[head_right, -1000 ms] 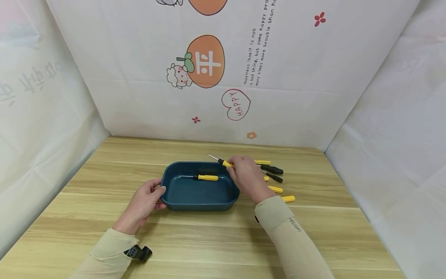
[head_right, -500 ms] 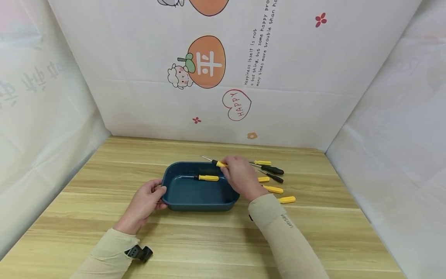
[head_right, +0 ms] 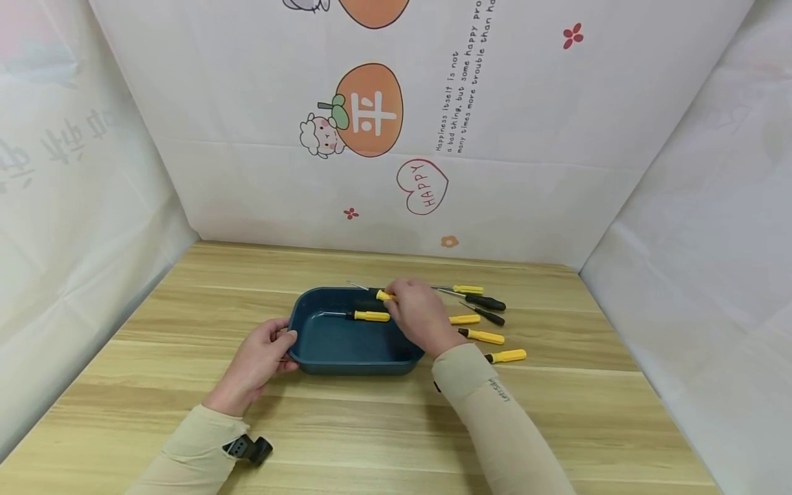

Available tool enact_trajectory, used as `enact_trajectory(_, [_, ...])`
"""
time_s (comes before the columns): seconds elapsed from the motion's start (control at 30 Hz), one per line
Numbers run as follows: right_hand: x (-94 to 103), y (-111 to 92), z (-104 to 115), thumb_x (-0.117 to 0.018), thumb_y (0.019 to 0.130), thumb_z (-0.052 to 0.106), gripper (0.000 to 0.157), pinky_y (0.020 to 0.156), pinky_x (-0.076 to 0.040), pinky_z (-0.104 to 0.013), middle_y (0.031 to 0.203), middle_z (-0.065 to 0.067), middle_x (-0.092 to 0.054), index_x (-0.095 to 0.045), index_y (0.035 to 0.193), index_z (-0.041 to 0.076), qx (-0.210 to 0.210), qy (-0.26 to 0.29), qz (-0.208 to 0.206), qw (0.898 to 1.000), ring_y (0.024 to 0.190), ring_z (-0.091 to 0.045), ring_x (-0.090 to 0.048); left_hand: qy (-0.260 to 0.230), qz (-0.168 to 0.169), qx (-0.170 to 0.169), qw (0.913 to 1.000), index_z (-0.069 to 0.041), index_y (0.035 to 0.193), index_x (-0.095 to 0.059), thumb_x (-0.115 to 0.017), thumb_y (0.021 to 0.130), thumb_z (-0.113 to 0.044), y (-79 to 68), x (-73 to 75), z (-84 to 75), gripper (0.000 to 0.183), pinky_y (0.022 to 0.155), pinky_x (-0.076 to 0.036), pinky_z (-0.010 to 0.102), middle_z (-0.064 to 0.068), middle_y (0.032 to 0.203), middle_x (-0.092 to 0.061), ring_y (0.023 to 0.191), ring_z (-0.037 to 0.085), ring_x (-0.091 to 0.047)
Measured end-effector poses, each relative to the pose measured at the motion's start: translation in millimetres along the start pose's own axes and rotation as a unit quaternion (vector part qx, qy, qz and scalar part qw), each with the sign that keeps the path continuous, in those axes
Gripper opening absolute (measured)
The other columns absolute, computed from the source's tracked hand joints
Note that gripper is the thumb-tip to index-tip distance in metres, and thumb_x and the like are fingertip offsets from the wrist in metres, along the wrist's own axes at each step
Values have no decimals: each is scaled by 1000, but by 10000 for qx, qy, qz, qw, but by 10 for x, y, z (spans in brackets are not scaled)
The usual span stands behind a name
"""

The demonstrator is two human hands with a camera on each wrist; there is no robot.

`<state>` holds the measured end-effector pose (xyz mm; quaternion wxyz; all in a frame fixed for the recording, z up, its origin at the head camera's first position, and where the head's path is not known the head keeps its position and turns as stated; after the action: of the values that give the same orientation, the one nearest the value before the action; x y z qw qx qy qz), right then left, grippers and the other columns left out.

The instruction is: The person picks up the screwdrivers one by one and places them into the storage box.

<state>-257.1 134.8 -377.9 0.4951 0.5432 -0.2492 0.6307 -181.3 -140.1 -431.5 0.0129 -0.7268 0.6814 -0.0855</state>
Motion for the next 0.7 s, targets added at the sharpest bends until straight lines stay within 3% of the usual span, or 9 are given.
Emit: enact_trajectory(0.7, [-204,111,95,-65,105,25,23,96,-58,-42,116,-6,-70,-72,123,12,21,-27,477,9989,107,-24,-62,26,10,-57,10000,4,147,-50,-52,109,-14,5,-4,4,42,63,-60,27,19,110,-59,70,18,-63])
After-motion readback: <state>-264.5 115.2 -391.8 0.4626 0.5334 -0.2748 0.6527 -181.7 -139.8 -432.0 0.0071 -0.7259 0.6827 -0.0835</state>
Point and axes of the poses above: each hand's wrist, its own y-axis towards the middle knuckle, its own x-axis out of the back of the hand, z = x × y, the point moved 2 cm from there along y, towards the middle knuckle
